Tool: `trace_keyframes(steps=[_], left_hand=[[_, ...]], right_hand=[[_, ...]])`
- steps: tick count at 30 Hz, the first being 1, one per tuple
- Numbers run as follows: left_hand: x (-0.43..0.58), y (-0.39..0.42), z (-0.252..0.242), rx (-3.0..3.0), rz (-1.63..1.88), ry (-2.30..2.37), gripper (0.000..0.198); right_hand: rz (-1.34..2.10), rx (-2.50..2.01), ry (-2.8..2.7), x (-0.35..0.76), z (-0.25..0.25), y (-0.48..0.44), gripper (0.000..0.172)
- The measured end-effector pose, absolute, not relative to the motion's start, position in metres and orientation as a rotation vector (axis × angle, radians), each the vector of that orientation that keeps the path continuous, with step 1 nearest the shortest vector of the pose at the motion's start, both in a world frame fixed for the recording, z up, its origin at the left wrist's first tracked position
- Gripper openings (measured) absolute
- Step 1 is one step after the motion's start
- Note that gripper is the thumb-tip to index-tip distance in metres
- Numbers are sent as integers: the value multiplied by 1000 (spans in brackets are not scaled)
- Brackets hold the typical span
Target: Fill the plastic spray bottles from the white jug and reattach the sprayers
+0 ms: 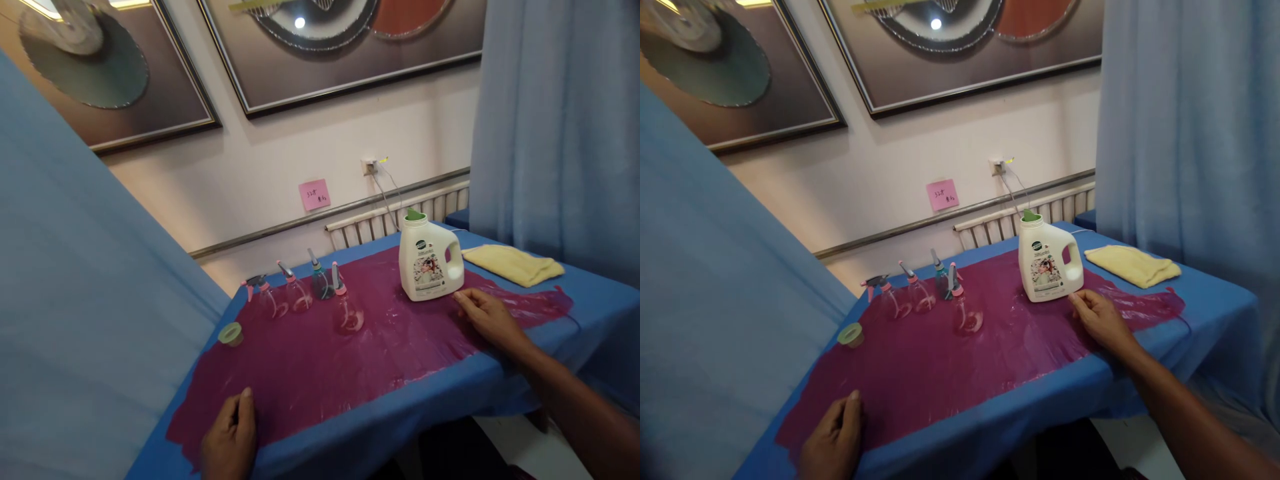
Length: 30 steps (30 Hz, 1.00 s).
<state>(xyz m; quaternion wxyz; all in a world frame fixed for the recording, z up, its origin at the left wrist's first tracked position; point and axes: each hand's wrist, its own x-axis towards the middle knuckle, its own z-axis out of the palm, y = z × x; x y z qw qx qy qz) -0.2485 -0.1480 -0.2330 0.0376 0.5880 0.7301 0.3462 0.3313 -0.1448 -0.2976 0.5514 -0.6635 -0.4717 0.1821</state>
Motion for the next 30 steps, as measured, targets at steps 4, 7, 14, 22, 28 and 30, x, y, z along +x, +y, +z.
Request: trace_keyframes(steps=[4, 7, 14, 22, 28, 30], left_hand=[[-248, -148, -231, 1806, 1043, 2250, 47], [-245, -149, -230, 1812, 1049, 2236, 48], [-242, -151, -230, 1790, 1114, 2237, 48], [-248, -148, -232, 1809, 1064, 2249, 47], [-243, -150, -231, 1836, 1083, 2228, 48], [-241, -150, -230, 1845, 1101, 2220, 47]], right_hand=[[422, -1568, -1119, 332, -298, -145, 52], [429, -1571, -1122, 332, -298, -146, 51], [448, -1573, -1112, 331, -297, -146, 50], [450, -1564, -1115, 332, -297, -147, 50], [453, -1573, -1113, 333, -300, -146, 50], [450, -1581, -1116, 335, -301, -146, 49]])
